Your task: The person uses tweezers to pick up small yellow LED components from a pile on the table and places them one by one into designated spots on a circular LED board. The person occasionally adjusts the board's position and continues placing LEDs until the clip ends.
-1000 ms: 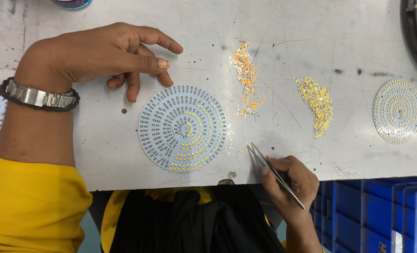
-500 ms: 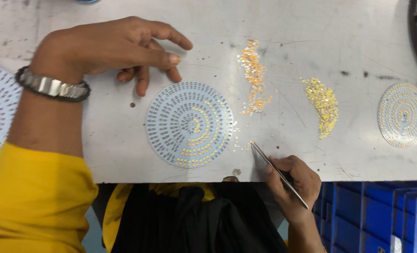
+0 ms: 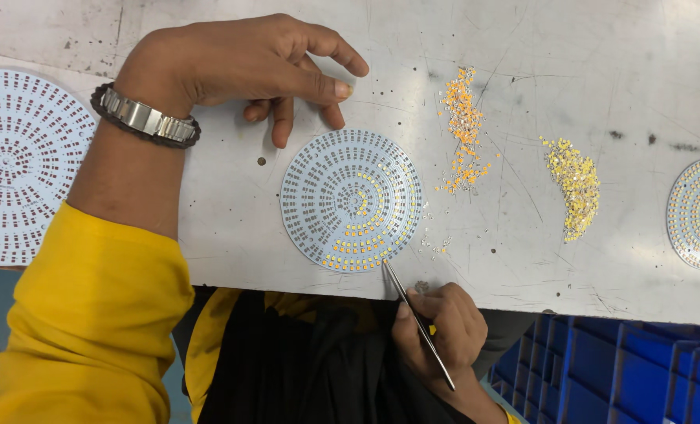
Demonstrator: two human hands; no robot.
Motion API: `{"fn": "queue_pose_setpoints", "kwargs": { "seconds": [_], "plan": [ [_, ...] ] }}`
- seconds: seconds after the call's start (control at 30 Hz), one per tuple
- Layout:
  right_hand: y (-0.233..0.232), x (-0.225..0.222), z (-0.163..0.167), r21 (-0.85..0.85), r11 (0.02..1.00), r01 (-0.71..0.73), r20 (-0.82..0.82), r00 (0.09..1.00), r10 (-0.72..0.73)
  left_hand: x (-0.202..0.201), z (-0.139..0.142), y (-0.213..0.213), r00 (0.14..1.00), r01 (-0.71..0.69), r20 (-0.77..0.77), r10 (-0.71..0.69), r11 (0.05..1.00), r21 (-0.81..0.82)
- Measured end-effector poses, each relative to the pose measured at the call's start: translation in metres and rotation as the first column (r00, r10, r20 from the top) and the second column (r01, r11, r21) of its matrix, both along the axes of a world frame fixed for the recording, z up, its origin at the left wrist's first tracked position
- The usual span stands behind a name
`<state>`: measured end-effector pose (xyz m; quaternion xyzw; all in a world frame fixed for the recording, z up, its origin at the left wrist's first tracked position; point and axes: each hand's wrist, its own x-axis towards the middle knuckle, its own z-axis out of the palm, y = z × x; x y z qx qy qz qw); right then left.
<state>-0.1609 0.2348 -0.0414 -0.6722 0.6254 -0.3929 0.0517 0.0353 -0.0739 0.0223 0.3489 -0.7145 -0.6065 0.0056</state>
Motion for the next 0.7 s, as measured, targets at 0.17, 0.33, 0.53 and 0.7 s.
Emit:
{"fn": "queue_pose_setpoints", "kwargs": {
  "seconds": [0.17, 0.33, 0.53, 0.7],
  "plan": [
    [-0.001, 0.000, 0.000, -0.004, 1.000, -0.015, -0.005, 1.000, 0.015, 0.000, -0.001, 0.001, 0.999, 0.011, -0.040, -0.012, 1.000, -0.019],
    [0.006, -0.013, 0.003, 0.015, 0.999, 0.042, 0.005, 0.999, -0.042, 0.000, 0.001, 0.002, 1.000, -0.014, 0.012, 0.015, 1.000, -0.014],
    [0.011, -0.052, 0.009, 0.046, 0.985, 0.166, 0.048, 0.984, -0.169, -0.001, 0.004, 0.004, 0.998, -0.023, 0.054, 0.025, 0.999, -0.030],
    [0.013, -0.054, 0.007, 0.084, 0.984, 0.158, 0.079, 0.983, -0.165, -0.001, 0.005, 0.004, 0.996, -0.036, 0.079, 0.038, 0.999, -0.019]
  ]
}}
